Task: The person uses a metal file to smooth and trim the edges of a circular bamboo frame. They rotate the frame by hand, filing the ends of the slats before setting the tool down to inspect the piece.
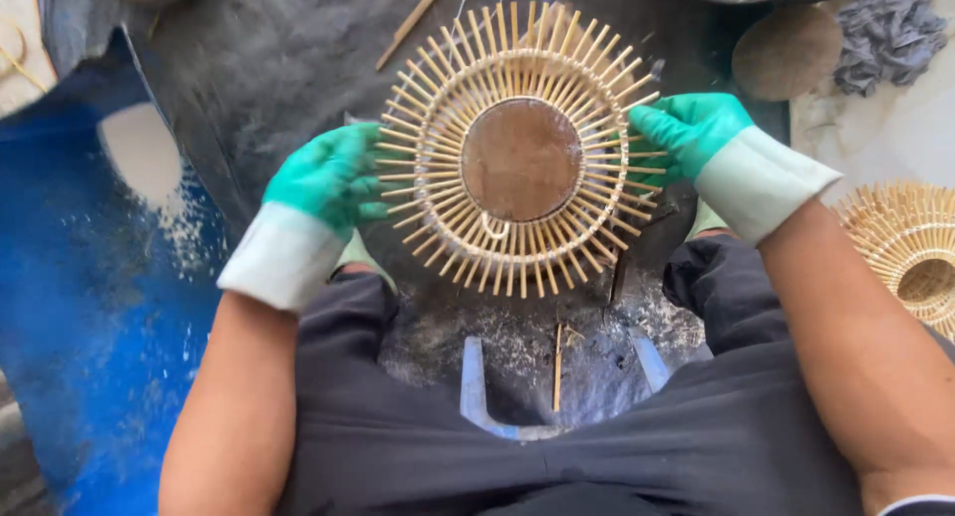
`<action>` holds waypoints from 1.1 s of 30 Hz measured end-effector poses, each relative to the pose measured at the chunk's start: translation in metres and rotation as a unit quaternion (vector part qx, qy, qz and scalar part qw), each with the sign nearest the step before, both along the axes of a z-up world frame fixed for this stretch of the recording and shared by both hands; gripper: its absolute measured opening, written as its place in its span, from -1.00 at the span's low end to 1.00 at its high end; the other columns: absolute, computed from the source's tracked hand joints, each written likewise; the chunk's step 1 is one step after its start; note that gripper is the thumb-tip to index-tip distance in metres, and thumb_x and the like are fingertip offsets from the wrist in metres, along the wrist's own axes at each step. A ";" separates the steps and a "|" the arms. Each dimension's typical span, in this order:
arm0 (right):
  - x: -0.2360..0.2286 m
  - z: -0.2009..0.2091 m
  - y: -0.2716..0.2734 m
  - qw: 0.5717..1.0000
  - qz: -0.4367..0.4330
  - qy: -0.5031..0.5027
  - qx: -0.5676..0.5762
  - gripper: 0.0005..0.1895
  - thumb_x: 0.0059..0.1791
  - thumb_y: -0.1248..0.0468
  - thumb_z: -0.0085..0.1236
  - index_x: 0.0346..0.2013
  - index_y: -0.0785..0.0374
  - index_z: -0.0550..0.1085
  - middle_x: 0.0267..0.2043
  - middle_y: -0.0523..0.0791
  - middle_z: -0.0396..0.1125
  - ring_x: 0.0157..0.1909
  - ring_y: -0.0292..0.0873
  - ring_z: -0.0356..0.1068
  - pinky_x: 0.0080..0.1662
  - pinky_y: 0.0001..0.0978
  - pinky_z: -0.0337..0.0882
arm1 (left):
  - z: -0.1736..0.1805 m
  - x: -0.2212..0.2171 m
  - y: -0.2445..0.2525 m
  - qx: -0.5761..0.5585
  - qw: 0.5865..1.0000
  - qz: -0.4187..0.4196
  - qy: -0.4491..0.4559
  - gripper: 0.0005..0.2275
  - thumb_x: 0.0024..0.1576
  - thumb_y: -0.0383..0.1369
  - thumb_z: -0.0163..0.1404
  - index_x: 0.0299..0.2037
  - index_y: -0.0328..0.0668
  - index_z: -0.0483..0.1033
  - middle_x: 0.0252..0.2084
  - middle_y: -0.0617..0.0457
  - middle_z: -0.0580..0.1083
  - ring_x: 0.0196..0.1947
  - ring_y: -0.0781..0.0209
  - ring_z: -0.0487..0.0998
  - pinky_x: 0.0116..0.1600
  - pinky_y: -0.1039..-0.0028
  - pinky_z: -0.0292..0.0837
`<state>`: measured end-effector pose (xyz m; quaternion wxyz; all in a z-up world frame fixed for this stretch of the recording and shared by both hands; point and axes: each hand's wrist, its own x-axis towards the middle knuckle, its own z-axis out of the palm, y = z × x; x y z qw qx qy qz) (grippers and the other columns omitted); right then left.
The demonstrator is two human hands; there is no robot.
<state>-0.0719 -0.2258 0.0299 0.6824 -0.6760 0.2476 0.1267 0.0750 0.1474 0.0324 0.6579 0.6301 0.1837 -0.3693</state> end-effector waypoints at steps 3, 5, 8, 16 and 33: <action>0.002 0.008 0.020 0.984 0.050 0.137 -0.105 -0.57 0.19 0.04 0.08 -0.15 0.42 0.55 -0.39 0.01 0.36 -0.50 -0.08 0.21 -0.44 -0.22 0.20 | -0.006 -0.018 0.000 0.043 0.987 -0.120 -0.095 -0.65 0.28 -0.24 -0.03 0.22 -0.20 0.43 -0.01 0.08 0.55 -0.20 0.30 0.56 -0.18 0.48 0.53; 0.006 0.011 0.023 0.967 0.088 0.101 -0.214 -0.59 0.14 0.01 0.05 -0.15 0.35 0.57 -0.39 -0.09 0.46 -0.43 -0.25 0.31 -0.40 -0.31 0.31 | -0.013 -0.021 -0.004 0.111 0.967 -0.181 -0.138 -0.65 0.27 -0.24 -0.01 0.18 -0.24 0.41 -0.03 0.04 0.54 -0.20 0.30 0.59 -0.17 0.47 0.58; 0.007 0.016 0.025 0.954 0.108 0.073 -0.270 -0.58 0.14 0.02 0.08 -0.13 0.39 0.57 -0.36 -0.06 0.49 -0.38 -0.28 0.40 -0.33 -0.35 0.38 | -0.024 -0.019 -0.002 0.197 0.938 -0.239 -0.153 -0.64 0.21 -0.26 0.02 0.17 -0.24 0.40 -0.02 0.05 0.54 -0.25 0.28 0.60 -0.22 0.43 0.57; -0.002 0.010 -0.002 0.956 0.064 0.042 -0.284 -0.64 0.15 0.09 0.04 -0.07 0.38 0.52 -0.29 -0.05 0.50 -0.36 -0.21 0.50 -0.32 -0.36 0.44 | -0.022 -0.031 -0.032 0.396 0.775 -0.287 -0.401 -0.51 0.16 -0.18 0.23 0.23 -0.23 0.40 0.07 -0.23 0.51 -0.03 -0.10 0.59 0.01 0.20 0.52; -0.068 -0.201 -0.004 0.869 0.075 0.016 -0.489 -0.72 0.07 0.18 0.05 -0.14 0.36 0.53 -0.18 0.23 0.45 -0.13 0.32 0.44 -0.13 0.11 0.42 | -0.050 -0.099 -0.108 0.370 0.684 -0.429 -0.460 -0.18 0.01 -0.01 0.27 0.44 -0.08 0.16 0.49 -0.43 -0.04 0.30 -0.46 0.19 0.28 -0.08 0.25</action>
